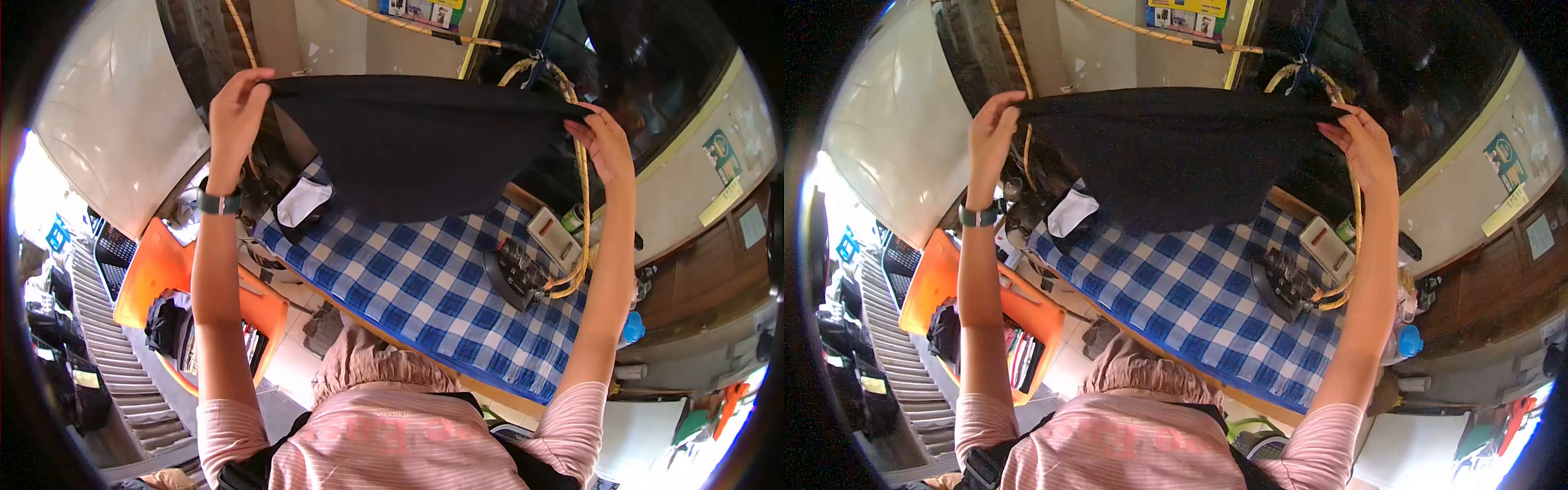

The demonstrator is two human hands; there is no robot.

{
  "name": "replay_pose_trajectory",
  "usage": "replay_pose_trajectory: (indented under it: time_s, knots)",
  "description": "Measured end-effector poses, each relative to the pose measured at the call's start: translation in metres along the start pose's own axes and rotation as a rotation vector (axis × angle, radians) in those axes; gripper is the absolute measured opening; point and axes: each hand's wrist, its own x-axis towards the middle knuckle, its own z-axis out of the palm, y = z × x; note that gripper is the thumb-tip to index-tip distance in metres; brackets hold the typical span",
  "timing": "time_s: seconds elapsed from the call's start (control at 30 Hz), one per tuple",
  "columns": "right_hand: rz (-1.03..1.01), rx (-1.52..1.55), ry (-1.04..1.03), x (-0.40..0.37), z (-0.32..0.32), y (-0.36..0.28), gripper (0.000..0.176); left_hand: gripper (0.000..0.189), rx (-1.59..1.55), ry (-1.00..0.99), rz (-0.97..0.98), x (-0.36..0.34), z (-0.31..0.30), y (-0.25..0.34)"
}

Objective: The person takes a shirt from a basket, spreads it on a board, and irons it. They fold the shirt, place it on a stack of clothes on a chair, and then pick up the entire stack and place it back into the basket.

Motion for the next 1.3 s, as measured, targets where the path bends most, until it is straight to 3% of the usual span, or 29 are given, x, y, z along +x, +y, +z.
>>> replay_pose_trajectory:
  time_s: [0.07, 0.13, 0.2, 0.23, 0.27, 0.3, 0.33, 0.4, 0.43, 0.47, 0.53, 0.6, 0.67, 0.7, 0.73, 0.8, 0.87, 0.93, 1.0, 1.07, 1.13, 1.17, 1.2, 1.23, 1.27, 1.3]
  knots:
    - [-0.064, 0.125, 0.060, -0.004, 0.002, -0.006, 0.022, 0.026, 0.075, 0.154, -0.072, -0.014, -0.012, 0.012]
    - [-0.071, -0.031, 0.084, 0.004, 0.008, -0.013, 0.022, 0.028, -0.019, 0.150, -0.058, -0.023, -0.015, 0.028]
    - [-0.079, -0.185, 0.109, 0.007, 0.021, -0.014, 0.022, 0.032, -0.264, 0.001, -0.259, -0.032, -0.025, 0.049]
    - [-0.185, -0.195, 0.170, 0.010, 0.032, -0.015, 0.024, 0.032, -0.263, 0.011, -0.246, -0.037, -0.028, 0.054]
    - [-0.295, -0.202, 0.231, 0.013, 0.044, -0.018, 0.027, 0.033, -0.455, 0.050, -0.246, -0.041, -0.031, 0.058]
    - [-0.288, -0.154, 0.224, 0.017, 0.051, -0.018, 0.032, 0.034, -0.647, 0.089, -0.243, -0.044, -0.034, 0.060]
    - [-0.304, -0.147, 0.215, 0.025, 0.061, -0.016, 0.032, 0.034, -0.644, 0.102, -0.228, -0.045, -0.035, 0.054]
    - [-0.067, -0.102, 0.109, 0.044, 0.080, -0.003, 0.033, 0.032, -0.687, 0.056, -0.205, -0.047, -0.034, 0.046]
    - [-0.049, -0.034, 0.087, 0.056, 0.089, 0.012, 0.034, 0.029, -0.558, 0.102, -0.326, -0.054, -0.030, 0.052]
    - [-0.031, 0.035, 0.064, 0.069, 0.099, 0.027, 0.034, 0.029, -0.550, 0.117, -0.314, -0.058, -0.036, 0.045]
    - [-0.011, 0.107, 0.016, 0.092, 0.113, 0.048, 0.035, 0.032, 0.100, -0.055, -0.203, -0.069, -0.050, 0.020]
    - [0.023, 0.173, -0.029, 0.103, 0.122, 0.056, 0.036, 0.029, 0.241, 0.001, -0.306, -0.083, -0.047, 0.058]
    - [0.021, 0.316, -0.110, 0.107, 0.128, 0.060, 0.031, 0.022, 0.418, 0.187, 0.002, -0.100, -0.044, 0.068]
    - [0.031, 0.317, -0.115, 0.103, 0.131, 0.058, 0.031, 0.019, 0.294, 0.308, 0.085, -0.109, -0.038, 0.070]
    - [0.036, 0.427, -0.130, 0.098, 0.132, 0.055, 0.029, 0.019, 0.299, 0.306, 0.075, -0.120, -0.037, 0.075]
    - [0.056, 0.535, -0.141, 0.091, 0.122, 0.069, 0.027, 0.023, 0.513, 0.337, 0.254, -0.145, -0.038, 0.094]
    - [0.039, 0.439, -0.253, 0.095, 0.087, 0.107, 0.027, 0.026, 0.483, 0.186, 0.292, -0.171, -0.027, 0.110]
    - [0.039, 0.426, -0.290, 0.085, 0.069, 0.144, 0.035, 0.022, 0.326, -0.148, 0.485, -0.182, -0.010, 0.108]
    - [0.206, 0.024, -0.278, 0.072, 0.047, 0.179, 0.040, 0.024, 0.013, -0.314, 0.462, -0.188, 0.036, 0.097]
    - [0.445, -0.369, -0.342, 0.056, 0.032, 0.209, 0.043, 0.028, -0.261, -0.501, 0.166, -0.214, 0.090, 0.069]
    - [0.469, -0.501, -0.535, 0.038, 0.014, 0.260, 0.040, 0.027, -0.575, -0.765, -0.427, -0.245, 0.135, 0.046]
    - [0.477, -0.532, -0.558, 0.025, 0.005, 0.283, 0.040, 0.027, -0.586, -0.772, -0.436, -0.264, 0.159, 0.028]
    - [0.484, -0.561, -0.582, 0.016, -0.003, 0.308, 0.040, 0.031, -0.574, -0.912, -0.483, -0.285, 0.183, 0.008]
    - [0.459, -0.741, -0.640, 0.014, -0.017, 0.343, 0.037, 0.035, -0.561, -1.052, -0.529, -0.302, 0.203, -0.004]
    - [0.472, -0.742, -0.640, 0.008, -0.023, 0.360, 0.037, 0.035, -0.568, -1.057, -0.538, -0.312, 0.218, -0.008]
    - [0.387, -0.945, -0.621, 0.000, -0.027, 0.372, 0.034, 0.039, -0.551, -1.149, -0.542, -0.321, 0.231, -0.010]
